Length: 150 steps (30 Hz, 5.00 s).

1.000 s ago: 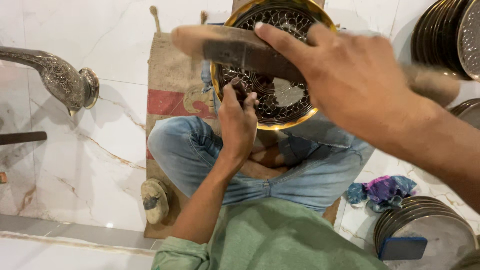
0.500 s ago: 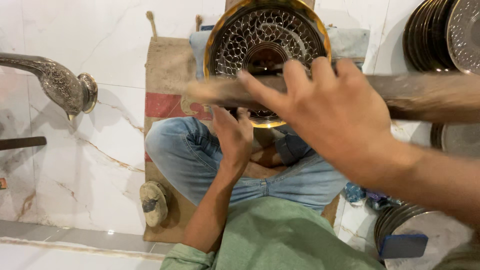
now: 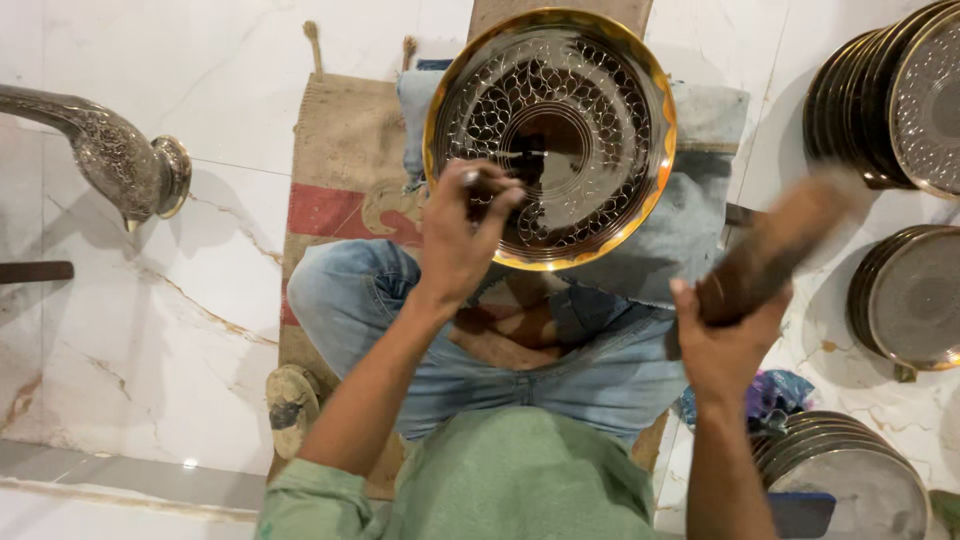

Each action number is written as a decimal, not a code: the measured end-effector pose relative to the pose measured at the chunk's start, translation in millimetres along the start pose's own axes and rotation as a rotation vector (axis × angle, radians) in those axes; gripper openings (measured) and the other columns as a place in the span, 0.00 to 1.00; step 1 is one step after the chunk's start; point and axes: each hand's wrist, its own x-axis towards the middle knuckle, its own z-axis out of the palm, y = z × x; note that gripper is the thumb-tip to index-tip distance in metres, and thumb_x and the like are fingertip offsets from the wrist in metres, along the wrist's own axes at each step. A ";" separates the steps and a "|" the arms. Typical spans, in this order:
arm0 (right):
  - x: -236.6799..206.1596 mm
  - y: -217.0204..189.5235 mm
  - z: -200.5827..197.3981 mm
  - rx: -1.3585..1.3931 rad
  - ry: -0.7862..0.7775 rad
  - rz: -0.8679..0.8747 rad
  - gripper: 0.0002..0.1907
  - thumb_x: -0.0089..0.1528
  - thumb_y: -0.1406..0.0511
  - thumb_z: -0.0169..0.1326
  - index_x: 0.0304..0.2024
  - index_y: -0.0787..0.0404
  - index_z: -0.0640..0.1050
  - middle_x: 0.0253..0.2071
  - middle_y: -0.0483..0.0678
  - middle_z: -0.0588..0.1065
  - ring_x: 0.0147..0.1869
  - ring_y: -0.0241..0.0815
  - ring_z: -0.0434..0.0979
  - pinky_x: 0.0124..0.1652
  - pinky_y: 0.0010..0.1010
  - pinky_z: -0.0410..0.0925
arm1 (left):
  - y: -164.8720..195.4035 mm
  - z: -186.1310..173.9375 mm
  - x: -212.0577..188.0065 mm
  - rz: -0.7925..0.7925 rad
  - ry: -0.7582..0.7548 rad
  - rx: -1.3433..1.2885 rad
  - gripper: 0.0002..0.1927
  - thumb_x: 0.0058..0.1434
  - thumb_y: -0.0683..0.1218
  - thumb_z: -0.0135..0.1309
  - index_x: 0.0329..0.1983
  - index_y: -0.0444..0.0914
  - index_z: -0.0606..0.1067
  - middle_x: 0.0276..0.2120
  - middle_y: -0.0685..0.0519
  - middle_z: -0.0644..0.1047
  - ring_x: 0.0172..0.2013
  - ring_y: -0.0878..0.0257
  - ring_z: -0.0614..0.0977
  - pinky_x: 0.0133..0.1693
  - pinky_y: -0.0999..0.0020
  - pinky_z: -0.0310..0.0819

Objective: The person sits cross-legged on the floor with a decorative brass plate on their lap and engraves its patterned surface, holding a chisel against the metal with one hand and striking it with a wooden mallet held in the other hand. They reposition the chisel across different areas of the plate and briefly wipe the plate with a cloth before resuming hammering.

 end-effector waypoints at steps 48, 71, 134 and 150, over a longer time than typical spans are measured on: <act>132.1 -104.6 -24.7 -0.542 -0.738 -0.313 0.43 0.57 0.60 0.69 0.71 0.49 0.61 0.41 0.61 0.78 0.35 0.64 0.81 0.33 0.50 0.73 | 9.5 31.0 -21.3 -0.177 0.107 0.210 0.20 0.64 0.38 0.61 0.55 0.31 0.68 0.37 0.45 0.78 0.35 0.54 0.82 0.40 0.62 0.77; 168.4 -93.9 -28.1 -0.669 -0.775 -0.197 0.43 0.60 0.61 0.61 0.77 0.41 0.60 0.43 0.50 0.77 0.40 0.50 0.82 0.38 0.41 0.76 | -2.9 20.5 16.0 0.083 -0.377 0.189 0.24 0.56 0.34 0.53 0.58 0.31 0.73 0.45 0.40 0.79 0.46 0.43 0.82 0.48 0.56 0.78; 179.3 -146.5 -5.9 -0.853 -0.750 -0.480 0.45 0.60 0.57 0.61 0.78 0.37 0.58 0.41 0.51 0.77 0.34 0.58 0.81 0.32 0.48 0.73 | 9.3 33.9 -21.5 -0.227 0.117 0.213 0.19 0.65 0.36 0.58 0.56 0.30 0.65 0.39 0.42 0.79 0.37 0.50 0.84 0.40 0.58 0.78; 188.5 -138.4 -22.7 -0.954 -0.857 -0.545 0.44 0.59 0.58 0.60 0.77 0.34 0.61 0.37 0.45 0.77 0.34 0.49 0.82 0.31 0.41 0.73 | 10.2 27.2 -0.9 -0.074 -0.142 0.267 0.19 0.65 0.39 0.59 0.59 0.33 0.72 0.41 0.41 0.81 0.40 0.46 0.84 0.41 0.57 0.78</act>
